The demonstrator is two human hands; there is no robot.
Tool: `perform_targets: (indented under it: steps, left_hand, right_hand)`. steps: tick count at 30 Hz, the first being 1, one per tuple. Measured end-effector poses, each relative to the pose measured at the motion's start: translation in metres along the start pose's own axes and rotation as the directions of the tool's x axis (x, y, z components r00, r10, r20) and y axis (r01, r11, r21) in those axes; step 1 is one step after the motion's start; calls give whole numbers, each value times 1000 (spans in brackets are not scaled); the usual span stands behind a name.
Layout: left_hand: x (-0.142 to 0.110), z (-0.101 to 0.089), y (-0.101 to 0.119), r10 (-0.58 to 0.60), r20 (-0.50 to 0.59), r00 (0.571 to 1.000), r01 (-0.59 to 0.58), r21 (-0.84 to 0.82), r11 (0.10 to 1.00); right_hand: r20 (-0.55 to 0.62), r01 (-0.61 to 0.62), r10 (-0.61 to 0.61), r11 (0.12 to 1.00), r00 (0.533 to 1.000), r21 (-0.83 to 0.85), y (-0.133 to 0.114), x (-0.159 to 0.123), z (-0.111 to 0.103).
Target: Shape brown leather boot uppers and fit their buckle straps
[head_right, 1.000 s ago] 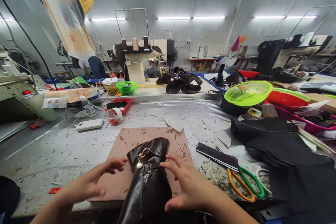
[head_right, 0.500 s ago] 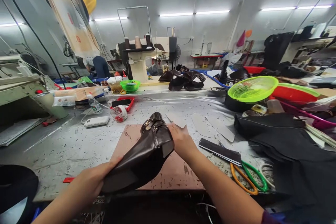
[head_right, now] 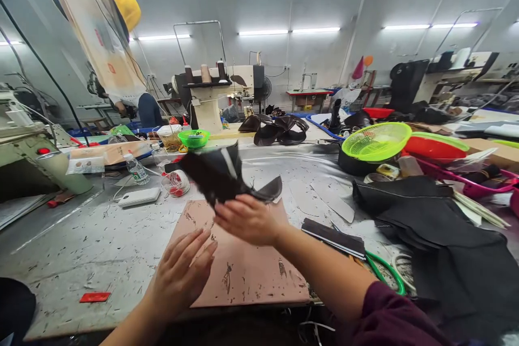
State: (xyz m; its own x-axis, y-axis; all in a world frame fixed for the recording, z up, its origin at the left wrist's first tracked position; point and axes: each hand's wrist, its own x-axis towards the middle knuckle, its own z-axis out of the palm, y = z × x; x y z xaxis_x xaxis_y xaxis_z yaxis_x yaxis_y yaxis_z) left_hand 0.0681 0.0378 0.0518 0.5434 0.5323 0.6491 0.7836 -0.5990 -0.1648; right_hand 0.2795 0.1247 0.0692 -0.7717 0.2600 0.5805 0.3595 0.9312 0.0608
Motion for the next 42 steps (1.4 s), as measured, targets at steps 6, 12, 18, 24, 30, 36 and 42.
perform_targets:
  steps: [6, 12, 18, 24, 30, 36, 42]
  left_hand:
    - [1, 31, -12, -155, 284, 946, 134, 94, 987]
    - [9, 56, 0, -168, 51, 985, 172, -97, 980]
    - [28, 71, 23, -87, 44, 995, 92, -147, 985]
    - [17, 91, 19, -47, 87, 995, 44, 34, 998]
    - [24, 82, 22, -88, 115, 989, 98, -90, 991]
    - [33, 57, 18, -162, 164, 973, 174, -60, 983]
    - [31, 48, 7, -195, 180, 964, 218, -117, 969]
  right_hand:
    - [22, -148, 149, 936, 989, 319, -38, -71, 59]
    - [292, -574, 846, 20, 447, 819, -37, -45, 52]
    - [207, -453, 884, 5, 419, 891, -18, -24, 53]
    - [159, -901, 901, 363, 404, 236, 16, -93, 45]
    - [49, -942, 951, 308, 304, -135, 36, -166, 29]
    - [54, -909, 938, 344, 341, -236, 39, -172, 38]
    - [47, -861, 903, 421, 426, -285, 37, -166, 32]
